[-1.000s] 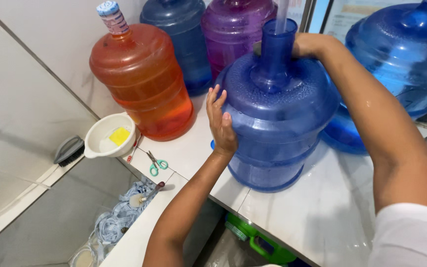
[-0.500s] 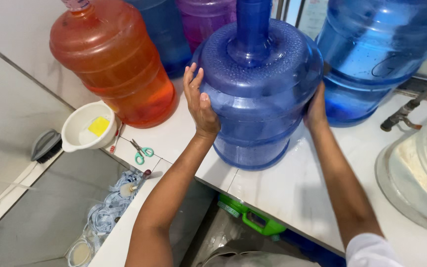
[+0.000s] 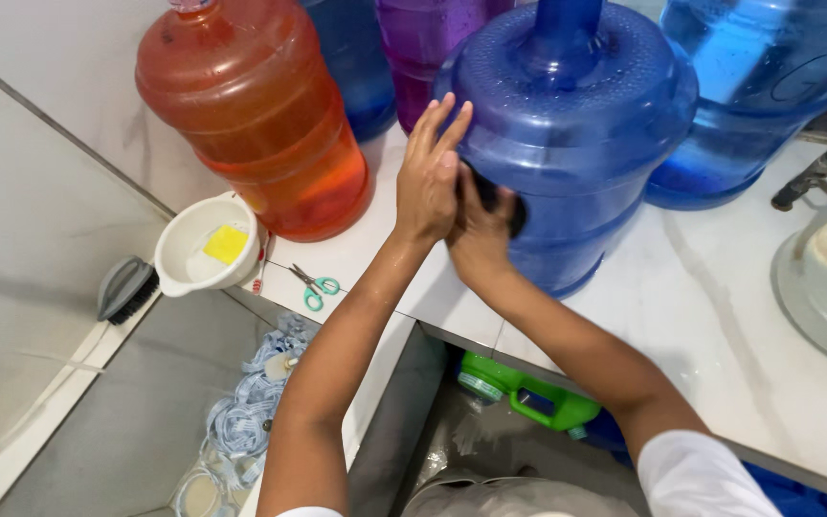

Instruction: The person selects a large blue water bottle, places it in a sink, and scrubs the interior with a long-handled brush. They rinse the bottle under running water, wipe the exterior with a cloth, and place the bottle upright on a counter among other bottles.

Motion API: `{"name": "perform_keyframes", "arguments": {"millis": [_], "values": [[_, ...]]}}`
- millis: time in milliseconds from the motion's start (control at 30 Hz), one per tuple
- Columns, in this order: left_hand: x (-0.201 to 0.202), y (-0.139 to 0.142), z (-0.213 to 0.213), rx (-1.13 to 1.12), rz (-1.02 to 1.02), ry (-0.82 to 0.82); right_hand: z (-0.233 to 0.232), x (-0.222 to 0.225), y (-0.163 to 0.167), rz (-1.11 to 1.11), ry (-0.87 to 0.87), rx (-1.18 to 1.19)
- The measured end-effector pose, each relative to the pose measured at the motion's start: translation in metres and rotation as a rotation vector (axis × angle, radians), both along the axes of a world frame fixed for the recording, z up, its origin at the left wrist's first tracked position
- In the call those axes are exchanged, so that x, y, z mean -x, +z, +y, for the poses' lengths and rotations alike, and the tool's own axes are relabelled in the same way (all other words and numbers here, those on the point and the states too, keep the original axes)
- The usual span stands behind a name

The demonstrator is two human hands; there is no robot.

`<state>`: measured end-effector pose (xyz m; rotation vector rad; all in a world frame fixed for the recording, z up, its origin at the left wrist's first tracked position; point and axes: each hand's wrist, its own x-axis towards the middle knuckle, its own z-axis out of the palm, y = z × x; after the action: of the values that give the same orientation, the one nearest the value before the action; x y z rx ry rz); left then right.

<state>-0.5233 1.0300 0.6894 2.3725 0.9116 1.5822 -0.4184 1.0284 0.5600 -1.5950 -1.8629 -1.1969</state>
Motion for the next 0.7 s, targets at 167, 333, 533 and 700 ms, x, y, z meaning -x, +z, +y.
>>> {"name": "perform_keyframes", "arguments": {"millis": [167,333,533,700], "values": [[0.000,-0.002,0.001,-0.072,0.210,0.159,0.069,0.035,-0.041,0.111,0.229,0.312],[-0.010,-0.014,0.006,-0.095,0.087,0.112,0.031,0.009,-0.083,-0.521,-0.054,0.406],[-0.020,-0.023,0.014,-0.173,-0.018,0.090,-0.063,-0.171,-0.126,-0.058,0.405,-0.071],[-0.023,-0.024,0.012,-0.148,-0.053,0.081,-0.073,-0.184,-0.182,0.750,0.302,0.162]]}}
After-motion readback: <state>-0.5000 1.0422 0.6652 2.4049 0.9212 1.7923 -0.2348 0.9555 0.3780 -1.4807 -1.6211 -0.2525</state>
